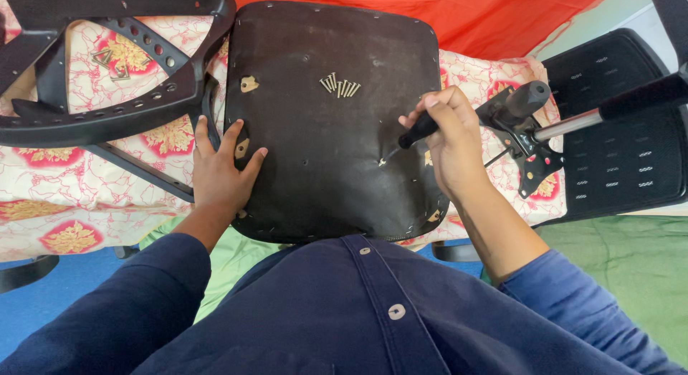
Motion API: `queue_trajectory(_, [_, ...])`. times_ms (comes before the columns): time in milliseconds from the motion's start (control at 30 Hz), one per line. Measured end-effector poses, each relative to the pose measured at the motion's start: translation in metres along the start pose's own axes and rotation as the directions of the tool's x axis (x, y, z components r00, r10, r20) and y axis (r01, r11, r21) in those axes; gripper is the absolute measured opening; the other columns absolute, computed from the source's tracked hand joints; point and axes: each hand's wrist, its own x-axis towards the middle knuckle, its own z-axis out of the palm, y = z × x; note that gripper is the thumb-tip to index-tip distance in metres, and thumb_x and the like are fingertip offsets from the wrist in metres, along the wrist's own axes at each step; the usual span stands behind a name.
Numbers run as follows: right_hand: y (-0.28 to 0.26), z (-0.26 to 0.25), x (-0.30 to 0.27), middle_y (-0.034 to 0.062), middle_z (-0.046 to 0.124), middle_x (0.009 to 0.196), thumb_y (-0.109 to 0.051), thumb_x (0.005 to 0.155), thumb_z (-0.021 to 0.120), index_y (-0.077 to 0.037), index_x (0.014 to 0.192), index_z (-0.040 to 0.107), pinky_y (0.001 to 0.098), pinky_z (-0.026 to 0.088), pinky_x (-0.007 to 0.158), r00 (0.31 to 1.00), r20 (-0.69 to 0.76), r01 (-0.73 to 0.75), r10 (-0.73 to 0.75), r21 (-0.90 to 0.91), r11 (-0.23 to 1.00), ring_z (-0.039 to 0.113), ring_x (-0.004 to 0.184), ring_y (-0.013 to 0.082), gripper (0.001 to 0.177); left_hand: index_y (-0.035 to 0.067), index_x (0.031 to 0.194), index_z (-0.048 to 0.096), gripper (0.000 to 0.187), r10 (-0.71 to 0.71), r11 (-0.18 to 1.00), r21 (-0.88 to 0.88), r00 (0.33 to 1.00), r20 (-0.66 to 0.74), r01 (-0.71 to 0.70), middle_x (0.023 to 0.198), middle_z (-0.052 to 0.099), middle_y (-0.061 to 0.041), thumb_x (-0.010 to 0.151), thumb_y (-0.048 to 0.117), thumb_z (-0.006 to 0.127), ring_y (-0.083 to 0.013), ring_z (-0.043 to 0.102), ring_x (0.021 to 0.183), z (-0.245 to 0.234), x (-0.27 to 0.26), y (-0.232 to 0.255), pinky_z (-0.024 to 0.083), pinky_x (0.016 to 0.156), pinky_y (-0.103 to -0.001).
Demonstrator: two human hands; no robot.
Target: The person uses a screwdriver to fasten screws into a black plastic chair seat and attaches a black plastic frame to the seat. The person holds the seat with one hand and turns the screwdriver with the other, securing multiple screws in sequence.
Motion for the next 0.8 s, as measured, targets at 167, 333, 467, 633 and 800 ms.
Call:
queue_trajectory(167, [0.0021, 0.0002, 0.0041, 0.012, 0.058, 0.092, -0.017, 0.107, 0.056, -0.011, 0.1, 0.043, 0.0437, 0.055, 0.094, 1.0, -0.004, 0.019, -0.019, 0.002, 1.0, 0.062, 0.086, 0.0213, 0.016, 0.021, 0.147, 0.059, 0.064, -0.015, 1.0, -0.001, 1.0, 0.007, 0.015, 0.161, 0.024, -0.031, 0.09, 0.047, 0.075, -0.0545, 0.041, 0.137, 0.0006, 0.0008, 0.0003, 0.042, 0.108, -0.054])
queue_trajectory(333, [-0.0011, -0.0019, 0.0054, 0.0092, 0.054, 0.089, -0.027, 0.109, 0.047, -0.009, 0.11, 0.048, 0.0396, 0.052, 0.089, 1.0, -0.028, -0.01, 0.011, 0.035, 0.999, 0.057, 0.084, 0.0196, 0.019, 0.021, 0.147, 0.059, 0.064, -0.005, 1.0, 0.007, 1.0, -0.002, 0.005, 0.161, 0.025, -0.032, 0.09, 0.047, 0.075, -0.0547, 0.042, 0.136, 0.0009, 0.0006, 0.0001, 0.042, 0.107, -0.054])
queue_trajectory(467, [-0.004, -0.0043, 0.0049, 0.0079, 0.057, 0.099, -0.031, 0.107, 0.048, -0.003, 0.117, 0.058, 0.0383, 0.049, 0.097, 0.999, 0.051, -0.004, 0.0, 0.07, 0.998, 0.058, 0.097, 0.0196, 0.031, 0.021, 0.146, 0.059, 0.064, -0.001, 1.0, 0.01, 1.0, -0.006, 0.001, 0.161, 0.025, -0.032, 0.09, 0.047, 0.075, -0.0547, 0.044, 0.135, 0.0016, 0.0002, -0.0005, 0.043, 0.107, -0.054])
queue_trajectory(633, [-0.0027, -0.0033, 0.0037, 0.0077, 0.059, 0.105, -0.021, 0.106, 0.053, -0.004, 0.109, 0.058, 0.0378, 0.05, 0.099, 0.999, 0.029, 0.022, -0.02, -0.04, 0.999, 0.061, 0.101, 0.0204, 0.018, 0.021, 0.146, 0.059, 0.064, 0.014, 1.0, 0.014, 1.0, -0.016, -0.013, 0.16, 0.026, -0.032, 0.09, 0.047, 0.075, -0.0551, 0.044, 0.135, 0.0039, 0.0004, -0.0021, 0.044, 0.106, -0.054])
queue_trajectory(800, [0.001, 0.0028, 0.0028, 0.0107, 0.064, 0.109, -0.01, 0.103, 0.058, -0.011, 0.1, 0.046, 0.038, 0.053, 0.098, 0.997, 0.052, 0.052, -0.05, -0.035, 0.998, 0.064, 0.101, 0.0183, 0.012, 0.022, 0.147, 0.058, 0.064, 0.022, 1.0, 0.007, 1.0, -0.021, -0.022, 0.161, 0.025, -0.033, 0.091, 0.047, 0.075, -0.0558, 0.044, 0.134, 0.0051, -0.0004, -0.0037, 0.045, 0.106, -0.055])
